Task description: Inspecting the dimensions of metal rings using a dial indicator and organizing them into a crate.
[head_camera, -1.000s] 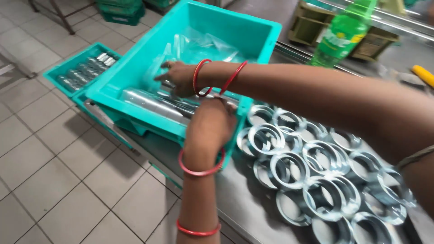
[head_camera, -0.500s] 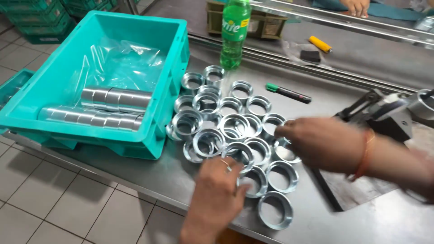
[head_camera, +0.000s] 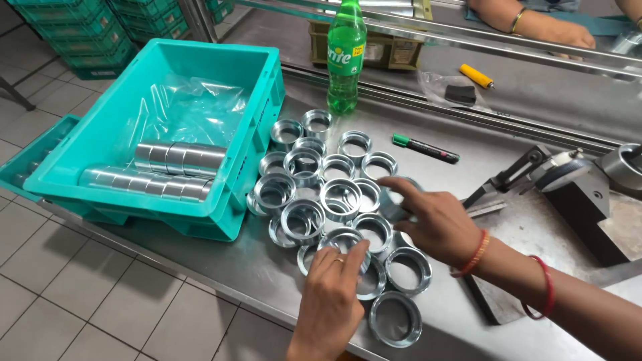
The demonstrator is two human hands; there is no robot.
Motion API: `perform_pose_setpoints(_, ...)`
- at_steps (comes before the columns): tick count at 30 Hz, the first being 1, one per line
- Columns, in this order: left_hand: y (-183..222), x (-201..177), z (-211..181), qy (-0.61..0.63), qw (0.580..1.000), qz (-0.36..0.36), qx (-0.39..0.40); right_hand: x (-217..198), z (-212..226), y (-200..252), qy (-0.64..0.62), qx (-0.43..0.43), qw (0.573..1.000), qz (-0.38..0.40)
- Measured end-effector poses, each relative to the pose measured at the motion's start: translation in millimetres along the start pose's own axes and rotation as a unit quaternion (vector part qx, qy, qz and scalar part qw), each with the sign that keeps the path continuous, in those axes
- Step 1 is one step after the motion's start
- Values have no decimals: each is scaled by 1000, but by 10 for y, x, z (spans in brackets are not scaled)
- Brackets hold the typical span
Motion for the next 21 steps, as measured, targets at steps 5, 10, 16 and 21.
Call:
perform_pose_setpoints(5, -64, -311, 124, -50, 993, -108, 5, 211, 470, -337, 6, -194, 981, -21)
perform_pose_setpoints(10, -166, -456, 457, -135, 986, -91, -17, 420, 567, -515, 91, -255, 963, 16)
perform_pose_setpoints(16, -233, -423, 548, -128, 990, -51, -25, 724, 382, -588, 142, -382, 912, 43)
perform_pose_setpoints(21, -292, -367, 566, -122, 992, 18, -33, 72, 555, -861, 95, -173, 959, 206)
Point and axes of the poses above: each hand's wrist, its own y-axis away from the middle knuckle, its own x-axis out of the palm, z = x × y, the point moved 6 cm from there along -y, towards the middle knuckle, and after that the axes turned 7 degrees about y, right-handed, at the moved point
